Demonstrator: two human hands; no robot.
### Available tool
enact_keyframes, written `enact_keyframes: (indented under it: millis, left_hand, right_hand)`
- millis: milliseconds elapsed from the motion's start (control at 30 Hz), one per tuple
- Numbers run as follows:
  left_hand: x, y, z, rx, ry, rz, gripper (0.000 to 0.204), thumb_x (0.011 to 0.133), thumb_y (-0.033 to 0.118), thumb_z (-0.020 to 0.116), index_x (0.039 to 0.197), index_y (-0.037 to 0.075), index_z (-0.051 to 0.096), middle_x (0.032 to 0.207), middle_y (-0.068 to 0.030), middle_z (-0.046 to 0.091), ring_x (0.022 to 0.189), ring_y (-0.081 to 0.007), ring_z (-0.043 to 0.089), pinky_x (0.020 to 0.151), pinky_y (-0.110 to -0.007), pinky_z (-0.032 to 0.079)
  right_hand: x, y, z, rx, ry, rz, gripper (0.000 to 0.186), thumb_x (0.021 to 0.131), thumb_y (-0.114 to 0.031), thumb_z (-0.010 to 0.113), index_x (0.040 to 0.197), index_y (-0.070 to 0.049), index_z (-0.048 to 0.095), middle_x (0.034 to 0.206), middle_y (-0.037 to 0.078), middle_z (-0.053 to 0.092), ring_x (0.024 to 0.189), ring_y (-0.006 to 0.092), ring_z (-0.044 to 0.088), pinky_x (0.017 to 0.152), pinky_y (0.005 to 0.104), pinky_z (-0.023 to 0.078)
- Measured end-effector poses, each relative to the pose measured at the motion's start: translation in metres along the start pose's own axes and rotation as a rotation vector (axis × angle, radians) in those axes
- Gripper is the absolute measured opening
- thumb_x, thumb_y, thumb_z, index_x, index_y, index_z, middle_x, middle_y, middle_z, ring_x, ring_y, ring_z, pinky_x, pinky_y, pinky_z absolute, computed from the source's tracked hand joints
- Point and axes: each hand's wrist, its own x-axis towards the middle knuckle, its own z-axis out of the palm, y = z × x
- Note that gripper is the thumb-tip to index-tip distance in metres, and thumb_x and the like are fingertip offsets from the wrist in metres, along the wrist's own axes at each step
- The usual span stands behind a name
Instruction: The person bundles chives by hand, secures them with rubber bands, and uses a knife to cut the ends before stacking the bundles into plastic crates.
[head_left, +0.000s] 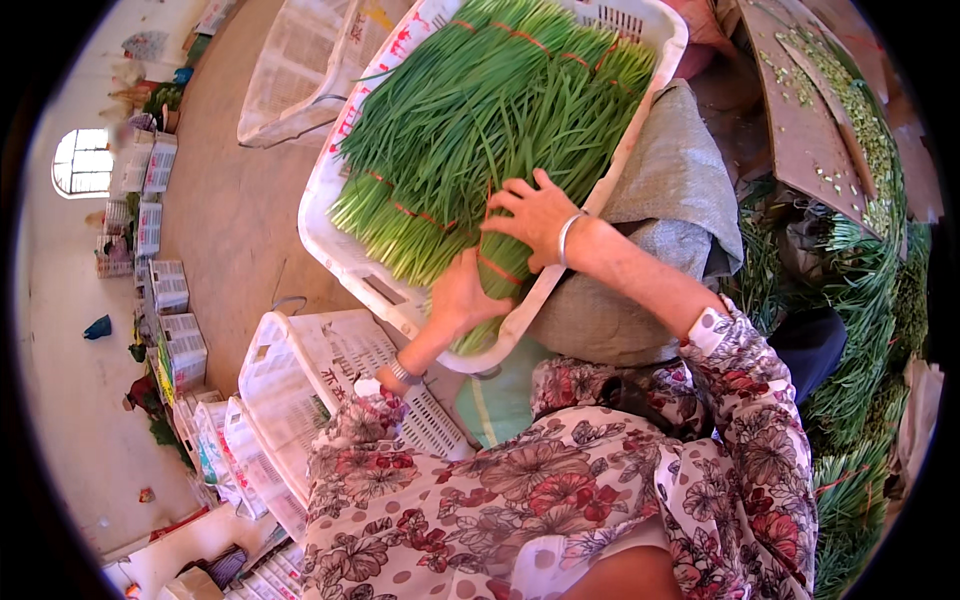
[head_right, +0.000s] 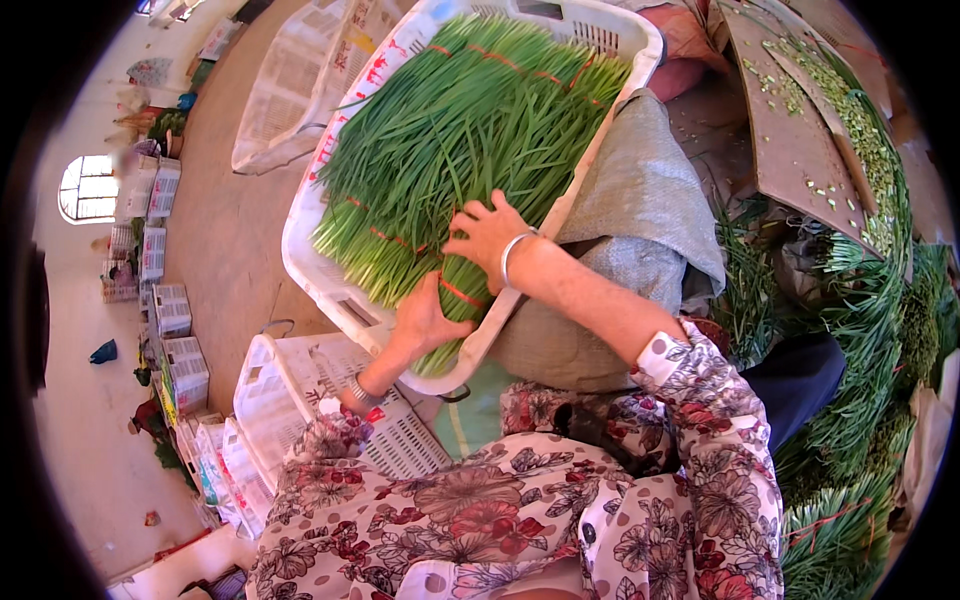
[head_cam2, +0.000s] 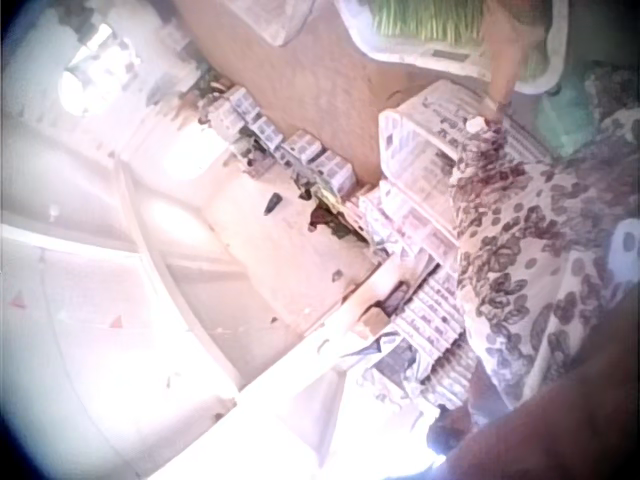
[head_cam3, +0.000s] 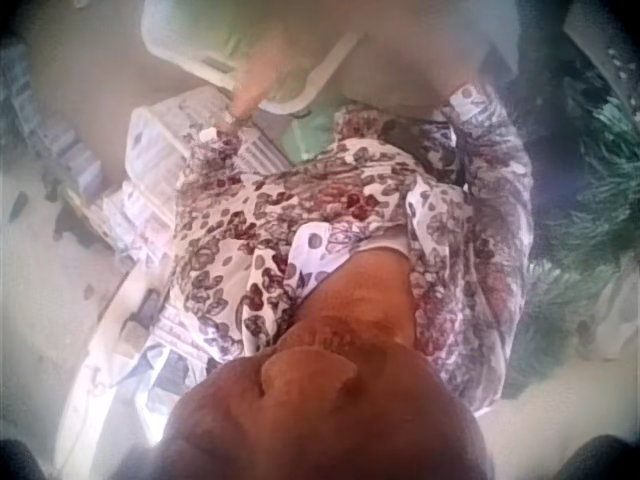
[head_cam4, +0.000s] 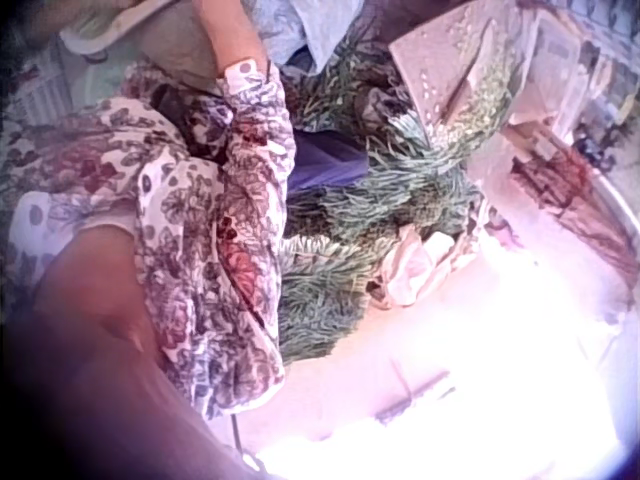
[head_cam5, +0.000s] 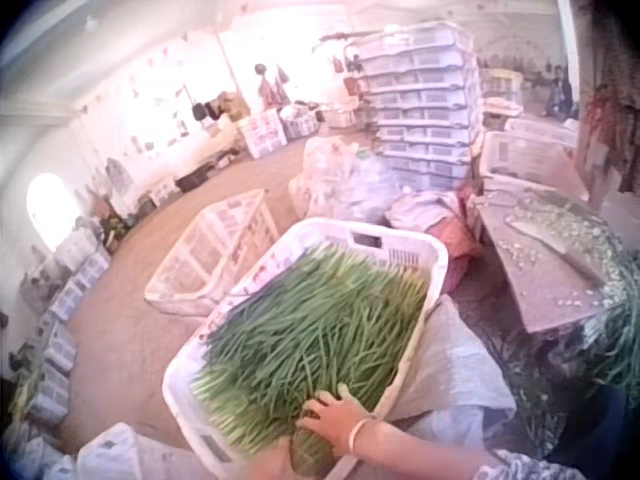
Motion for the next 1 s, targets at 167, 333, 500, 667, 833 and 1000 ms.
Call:
enact_keyframes:
  millis: [167, 333, 500, 667, 833, 1000]
  left_hand:
    - [-0.003, -0.002, 0.01, -0.126, 0.027, 0.041, 0.081, 0.06, 0.031, 0.08, 0.125, -0.001, 0.042, 0.109, -0.024, 0.059, 0.098, -0.0412, 0.06, 0.084, -0.044, 0.05]
    - [0.0, -0.012, 0.034, -0.117, 0.107, 0.117, 0.079, 0.063, 0.028, 0.08, 0.124, -0.002, 0.04, 0.111, -0.0243, 0.056, 0.102, -0.0417, 0.057, 0.086, -0.045, 0.048]
    - [0.002, -0.014, 0.053, -0.021, 0.165, 0.122, 0.08, 0.065, 0.029, 0.081, 0.125, -0.002, 0.039, 0.111, -0.025, 0.053, 0.104, -0.0427, 0.053, 0.087, -0.046, 0.046]
    - [0.004, -0.014, 0.061, 0.046, 0.197, 0.078, 0.073, 0.061, 0.03, 0.081, 0.114, -0.002, 0.042, 0.105, -0.0218, 0.052, 0.101, -0.0409, 0.052, 0.081, -0.047, 0.045]
    - [0.005, -0.016, 0.047, 0.049, 0.25, 0.14, 0.084, 0.064, 0.037, 0.081, 0.126, -0.005, 0.042, 0.107, -0.0231, 0.052, 0.102, -0.0411, 0.052, 0.085, -0.046, 0.044]
    - [-0.008, -0.049, 0.047, 0.037, 0.117, 0.131, 0.091, 0.07, 0.041, 0.077, 0.132, -0.008, 0.034, 0.115, -0.0261, 0.049, 0.11, -0.0412, 0.049, 0.091, -0.046, 0.041]
  right_hand:
    - [-0.001, 0.006, -0.002, -0.013, -0.151, 0.035, 0.084, 0.056, -0.035, 0.084, 0.133, -0.034, 0.05, 0.132, -0.003, 0.048, 0.128, 0.0222, 0.038, 0.105, 0.0487, 0.029]
    - [0.016, -0.001, 0.006, -0.141, -0.334, 0.112, 0.086, 0.057, -0.031, 0.085, 0.135, -0.041, 0.048, 0.131, -0.004, 0.047, 0.126, 0.0221, 0.039, 0.101, 0.047, 0.032]
    - [0.021, 0.001, 0.027, -0.111, -0.304, 0.169, 0.082, 0.06, -0.025, 0.084, 0.132, -0.042, 0.05, 0.125, -0.002, 0.048, 0.124, 0.0215, 0.039, 0.098, 0.0467, 0.033]
    - [0.021, -0.001, 0.033, -0.131, -0.287, 0.199, 0.08, 0.058, -0.023, 0.085, 0.128, -0.042, 0.053, 0.125, -0.002, 0.05, 0.124, 0.0215, 0.04, 0.096, 0.0476, 0.034]
    - [0.024, 0.006, 0.025, -0.105, -0.296, 0.174, 0.085, 0.053, -0.023, 0.088, 0.128, -0.043, 0.053, 0.126, -0.002, 0.05, 0.125, 0.0227, 0.04, 0.096, 0.0484, 0.036]
    - [0.022, 0.013, 0.018, -0.087, -0.255, 0.148, 0.051, 0.079, -0.025, 0.073, 0.125, -0.041, 0.057, 0.127, 0.0, 0.053, 0.123, 0.0227, 0.044, 0.094, 0.0503, 0.037]
